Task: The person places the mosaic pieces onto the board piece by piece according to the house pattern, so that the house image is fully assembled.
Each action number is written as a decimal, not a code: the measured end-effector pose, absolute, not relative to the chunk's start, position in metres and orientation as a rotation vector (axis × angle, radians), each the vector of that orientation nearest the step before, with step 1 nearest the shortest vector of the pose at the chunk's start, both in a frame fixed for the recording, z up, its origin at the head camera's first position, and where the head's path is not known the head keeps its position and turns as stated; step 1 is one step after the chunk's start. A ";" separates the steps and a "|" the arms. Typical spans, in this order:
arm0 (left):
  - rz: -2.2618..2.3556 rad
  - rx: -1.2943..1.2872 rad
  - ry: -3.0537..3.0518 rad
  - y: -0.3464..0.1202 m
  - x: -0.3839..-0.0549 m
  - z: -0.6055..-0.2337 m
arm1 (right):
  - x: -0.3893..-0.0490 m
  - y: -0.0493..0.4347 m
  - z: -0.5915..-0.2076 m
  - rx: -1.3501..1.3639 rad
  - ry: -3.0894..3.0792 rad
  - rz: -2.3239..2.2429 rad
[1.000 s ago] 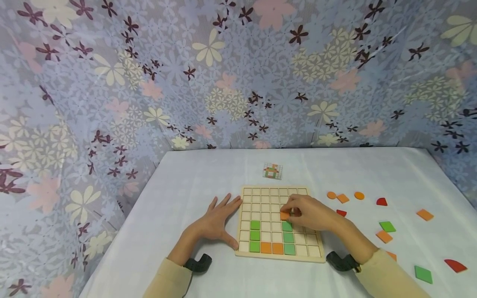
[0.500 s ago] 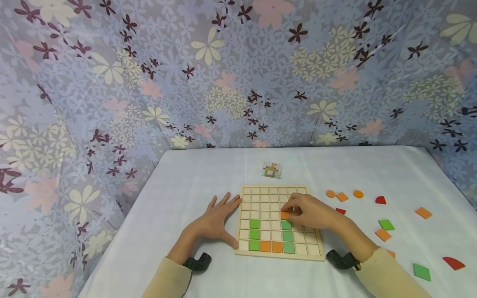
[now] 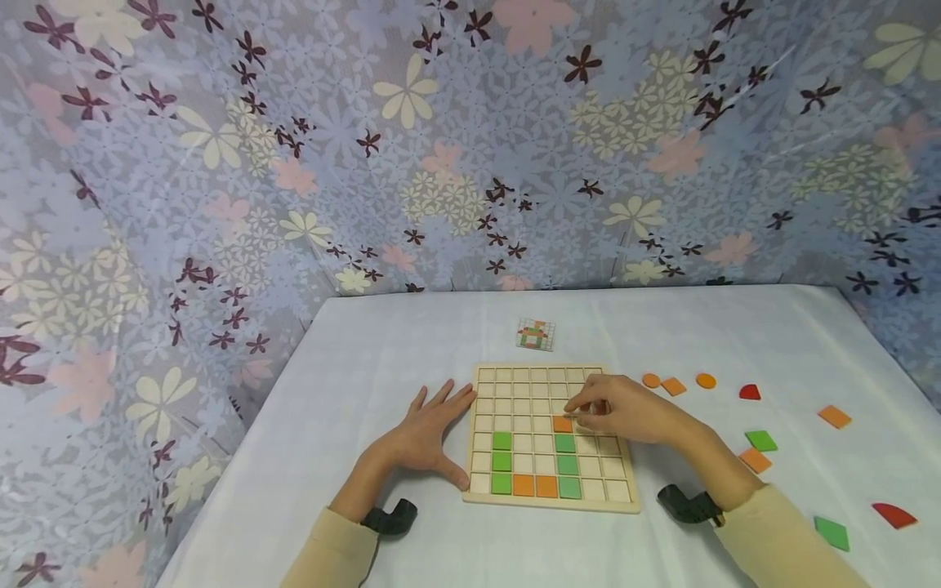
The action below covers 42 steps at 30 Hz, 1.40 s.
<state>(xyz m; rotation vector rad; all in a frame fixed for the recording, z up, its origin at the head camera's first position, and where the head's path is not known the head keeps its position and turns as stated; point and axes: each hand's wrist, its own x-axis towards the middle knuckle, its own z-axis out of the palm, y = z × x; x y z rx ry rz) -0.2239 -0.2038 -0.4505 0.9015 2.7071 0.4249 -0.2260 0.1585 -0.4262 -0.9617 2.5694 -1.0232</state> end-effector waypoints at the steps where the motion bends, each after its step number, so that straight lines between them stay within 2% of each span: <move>1: 0.424 0.899 2.707 -0.204 -0.224 -0.451 | -0.226 0.158 -0.427 -0.970 2.537 -1.028; 25: 0.460 0.920 2.704 -0.206 -0.225 -0.453 | -0.224 0.173 -0.428 -0.892 2.469 -1.100; 35: 0.436 0.899 2.700 -0.204 -0.224 -0.453 | -0.217 0.201 -0.434 -0.771 2.466 -1.099; 42: 0.432 0.901 2.704 -0.205 -0.224 -0.452 | -0.211 0.219 -0.433 -0.798 2.501 -1.079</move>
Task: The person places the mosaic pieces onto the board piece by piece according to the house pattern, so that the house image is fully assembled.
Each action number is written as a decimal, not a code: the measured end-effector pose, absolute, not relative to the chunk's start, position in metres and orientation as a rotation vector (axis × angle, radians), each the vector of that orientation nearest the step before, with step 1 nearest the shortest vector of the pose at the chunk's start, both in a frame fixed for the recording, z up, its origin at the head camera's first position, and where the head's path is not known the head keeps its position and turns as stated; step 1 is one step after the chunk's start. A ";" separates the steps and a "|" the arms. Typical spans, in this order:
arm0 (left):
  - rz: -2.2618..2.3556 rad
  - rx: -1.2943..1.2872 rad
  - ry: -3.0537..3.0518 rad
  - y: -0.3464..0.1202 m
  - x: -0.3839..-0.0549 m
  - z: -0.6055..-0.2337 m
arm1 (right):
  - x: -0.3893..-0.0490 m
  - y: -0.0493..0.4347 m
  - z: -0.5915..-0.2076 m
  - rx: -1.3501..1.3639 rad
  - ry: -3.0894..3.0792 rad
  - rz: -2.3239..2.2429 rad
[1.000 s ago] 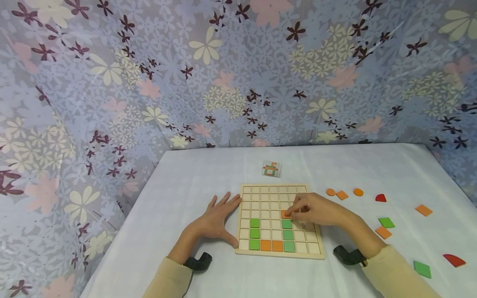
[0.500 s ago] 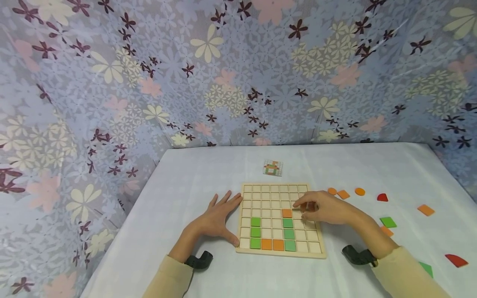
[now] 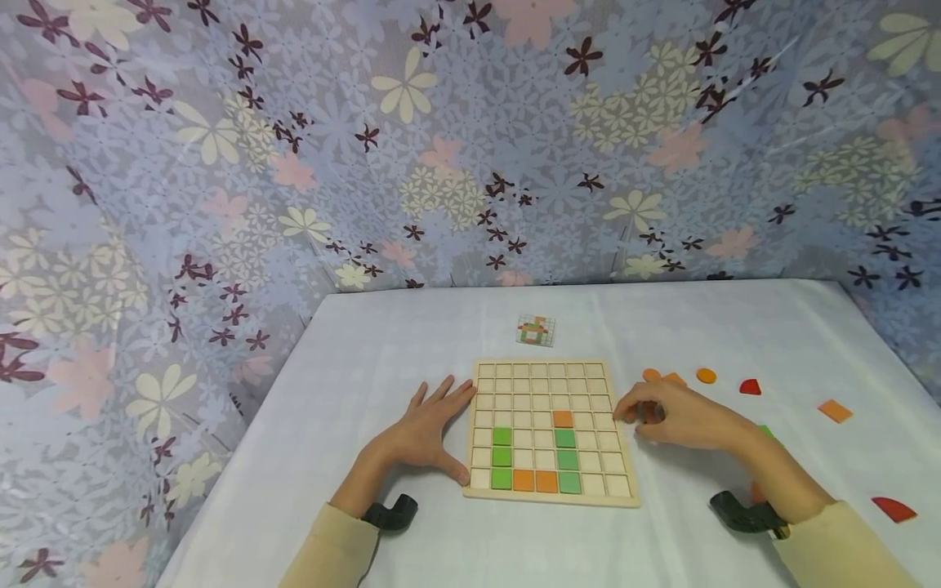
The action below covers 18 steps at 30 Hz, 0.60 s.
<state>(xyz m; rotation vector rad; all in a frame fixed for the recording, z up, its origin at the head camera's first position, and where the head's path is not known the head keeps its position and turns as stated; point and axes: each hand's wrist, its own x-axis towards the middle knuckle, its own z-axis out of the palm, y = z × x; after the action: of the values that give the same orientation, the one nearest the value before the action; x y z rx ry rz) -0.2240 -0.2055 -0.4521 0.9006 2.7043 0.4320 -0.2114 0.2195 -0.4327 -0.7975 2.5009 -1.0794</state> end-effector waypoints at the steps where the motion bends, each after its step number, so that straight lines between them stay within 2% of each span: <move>1: 0.432 0.902 2.703 -0.205 -0.224 -0.452 | -0.211 0.222 -0.432 -0.791 2.506 -1.072; 7: 0.447 0.901 2.698 -0.205 -0.223 -0.451 | -0.209 0.236 -0.429 -0.690 2.505 -1.002; 18: 0.422 0.907 2.709 -0.205 -0.224 -0.452 | -0.209 0.235 -0.425 -0.689 2.474 -0.966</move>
<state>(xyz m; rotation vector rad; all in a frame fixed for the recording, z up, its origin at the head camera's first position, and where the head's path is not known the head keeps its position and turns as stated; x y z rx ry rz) -0.2245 -0.2048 -0.4517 0.9068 2.7094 0.4219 -0.2088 0.2350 -0.4246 -0.6885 2.4736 -0.9660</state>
